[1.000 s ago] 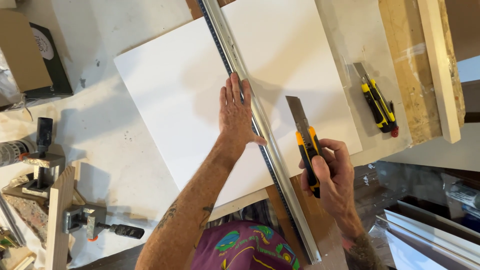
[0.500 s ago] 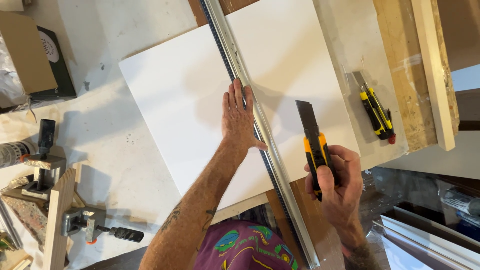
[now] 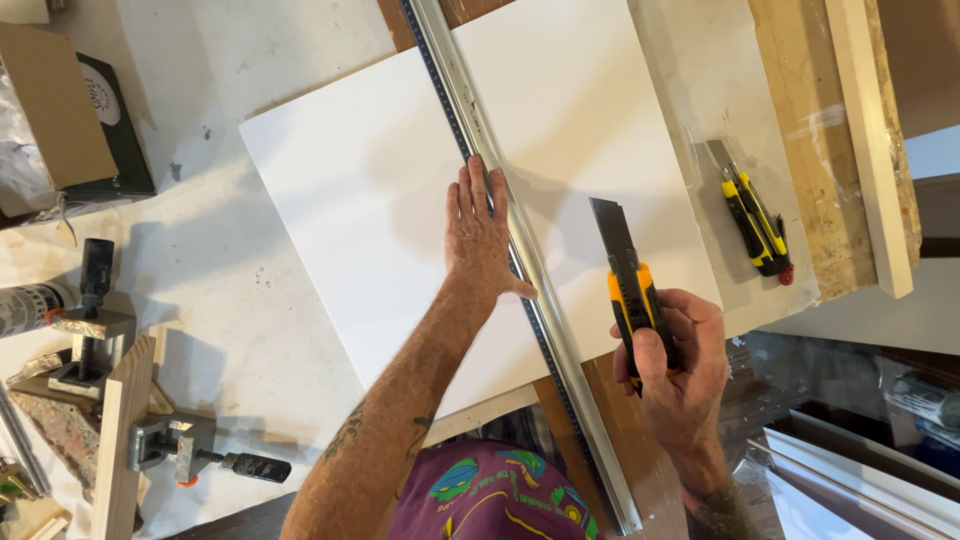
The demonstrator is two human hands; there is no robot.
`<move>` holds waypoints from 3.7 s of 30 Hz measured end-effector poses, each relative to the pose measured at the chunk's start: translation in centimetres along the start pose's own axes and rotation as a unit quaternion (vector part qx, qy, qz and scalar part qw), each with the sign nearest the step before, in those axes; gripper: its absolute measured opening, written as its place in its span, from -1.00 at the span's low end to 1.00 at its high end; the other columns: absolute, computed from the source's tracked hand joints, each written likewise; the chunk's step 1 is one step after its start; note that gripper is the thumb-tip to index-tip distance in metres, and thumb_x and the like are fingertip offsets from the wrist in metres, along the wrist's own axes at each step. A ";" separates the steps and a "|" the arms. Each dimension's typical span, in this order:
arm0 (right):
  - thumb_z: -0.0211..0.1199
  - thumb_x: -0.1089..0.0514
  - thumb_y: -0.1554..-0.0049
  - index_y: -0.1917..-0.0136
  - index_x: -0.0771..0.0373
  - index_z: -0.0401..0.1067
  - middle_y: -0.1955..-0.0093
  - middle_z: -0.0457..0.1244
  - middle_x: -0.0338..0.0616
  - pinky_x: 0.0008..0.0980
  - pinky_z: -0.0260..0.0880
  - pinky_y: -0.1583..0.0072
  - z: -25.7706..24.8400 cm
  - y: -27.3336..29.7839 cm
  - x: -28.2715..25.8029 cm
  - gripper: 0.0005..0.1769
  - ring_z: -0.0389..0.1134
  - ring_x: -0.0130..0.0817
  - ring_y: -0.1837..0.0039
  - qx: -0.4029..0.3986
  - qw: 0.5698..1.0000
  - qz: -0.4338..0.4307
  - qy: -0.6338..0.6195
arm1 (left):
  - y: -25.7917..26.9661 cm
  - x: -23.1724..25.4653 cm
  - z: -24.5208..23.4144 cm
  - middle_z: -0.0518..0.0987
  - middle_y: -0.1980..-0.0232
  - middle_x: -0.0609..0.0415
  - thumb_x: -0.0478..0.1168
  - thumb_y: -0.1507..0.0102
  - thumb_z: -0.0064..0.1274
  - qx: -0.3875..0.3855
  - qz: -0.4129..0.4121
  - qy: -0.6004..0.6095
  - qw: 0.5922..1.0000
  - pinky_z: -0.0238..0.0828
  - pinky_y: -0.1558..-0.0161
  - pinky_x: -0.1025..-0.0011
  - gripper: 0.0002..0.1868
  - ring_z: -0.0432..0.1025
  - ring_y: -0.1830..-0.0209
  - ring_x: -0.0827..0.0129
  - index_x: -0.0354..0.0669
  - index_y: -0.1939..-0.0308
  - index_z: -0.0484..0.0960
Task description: Measuring, marking, and cutting a board to fit a wooden frame using a pencil and utility knife.
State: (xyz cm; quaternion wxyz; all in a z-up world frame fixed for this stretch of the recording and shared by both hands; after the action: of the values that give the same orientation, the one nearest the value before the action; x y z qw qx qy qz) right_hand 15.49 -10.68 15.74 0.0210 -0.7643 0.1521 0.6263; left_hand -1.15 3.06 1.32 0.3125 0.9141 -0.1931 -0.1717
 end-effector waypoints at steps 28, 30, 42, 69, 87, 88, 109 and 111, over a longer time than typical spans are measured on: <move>-0.05 0.10 -0.36 -0.29 0.28 0.16 0.11 0.38 0.08 -0.51 0.31 0.50 -5.3 10.3 3.2 -0.70 0.28 -0.42 0.51 0.017 0.989 0.012 -0.145 | -3.1 -1.9 0.3 0.05 -0.56 -0.18 0.55 0.16 0.38 0.101 0.005 0.138 0.985 -0.16 -0.50 0.05 0.39 0.01 -0.54 0.01 -0.09 -0.53 0.16; -0.04 0.11 -0.38 -0.29 0.26 0.18 0.13 0.37 0.02 -0.55 0.35 0.48 -4.8 10.1 3.0 -0.72 0.30 -0.46 0.49 0.003 0.987 0.004 -0.158 | -3.0 -1.5 0.7 0.04 -0.56 -0.17 0.56 0.19 0.39 0.110 0.002 0.125 0.986 -0.15 -0.50 0.05 0.43 0.02 -0.54 0.03 -0.09 -0.54 0.13; 0.10 0.18 -0.35 -0.45 0.38 0.31 -0.24 0.32 0.34 -0.04 0.48 -0.11 5.6 -4.9 0.0 -0.55 0.42 0.24 -0.17 0.038 0.964 -0.199 0.171 | 1.9 -1.2 -2.5 -0.03 -0.64 -0.31 0.58 0.26 0.37 0.096 0.004 0.134 0.986 -0.21 -0.59 -0.01 0.57 -0.01 -0.66 0.04 -0.19 -0.60 0.08; 0.10 0.25 -0.36 -0.68 0.09 -0.15 -0.05 0.24 0.09 0.07 0.38 0.14 18.4 -22.4 6.6 -0.26 0.36 0.11 0.15 -0.139 0.875 -0.141 0.443 | -1.2 -0.2 2.1 -0.30 -0.70 -0.24 0.89 0.34 0.13 0.104 0.004 0.047 0.993 -0.48 -0.60 0.02 0.83 -0.36 -0.70 -0.02 -0.15 -0.64 -0.28; 0.07 0.27 -0.37 -0.67 0.06 -0.14 -0.07 0.26 0.04 0.03 0.41 0.20 18.0 -21.5 7.1 -0.29 0.37 0.05 0.19 -0.137 0.867 -0.134 0.460 | -1.3 -0.1 2.0 -0.32 -0.69 -0.27 0.86 0.31 0.14 0.090 0.006 0.045 0.995 -0.48 -0.60 0.08 0.80 -0.38 -0.71 -0.02 -0.17 -0.64 -0.28; 0.07 0.27 -0.37 -0.67 0.05 -0.15 -0.08 0.27 0.03 0.03 0.42 0.20 17.9 -21.5 7.2 -0.28 0.38 0.04 0.18 -0.135 0.869 -0.138 0.456 | -1.3 -0.1 2.0 -0.32 -0.69 -0.27 0.84 0.33 0.17 0.095 0.004 0.049 0.994 -0.47 -0.60 0.08 0.81 -0.37 -0.71 -0.01 -0.16 -0.64 -0.26; 0.02 0.32 -0.36 -0.67 0.06 -0.15 -0.17 0.29 0.07 0.04 0.39 0.16 16.7 -18.9 5.7 -0.28 0.38 0.08 0.15 -0.153 0.886 -0.135 0.416 | -1.0 -0.4 1.7 -0.33 -0.69 -0.24 0.83 0.34 0.23 0.094 0.004 0.062 0.994 -0.40 -0.61 0.13 0.85 -0.35 -0.71 0.02 -0.19 -0.64 -0.34; 0.01 0.32 -0.36 -0.67 0.05 -0.15 -0.19 0.29 0.08 0.07 0.39 0.14 16.4 -18.6 6.0 -0.29 0.39 0.12 0.11 -0.155 0.887 -0.131 0.415 | -0.9 -0.3 1.6 -0.31 -0.69 -0.24 0.84 0.33 0.21 0.096 0.007 0.061 0.993 -0.38 -0.61 0.13 0.85 -0.34 -0.71 0.02 -0.19 -0.64 -0.34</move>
State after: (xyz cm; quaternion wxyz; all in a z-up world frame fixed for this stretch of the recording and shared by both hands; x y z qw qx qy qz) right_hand 5.71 9.49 3.44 -0.0809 -0.9609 -0.0535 0.2594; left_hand -1.89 3.06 -0.40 0.2353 0.9472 -0.1962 -0.0944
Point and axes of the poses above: each hand's wrist, its own y-axis away from the middle knuckle, its own z-axis out of the palm, x = y × z, the point moved 3 cm from there along -y, towards the middle knuckle
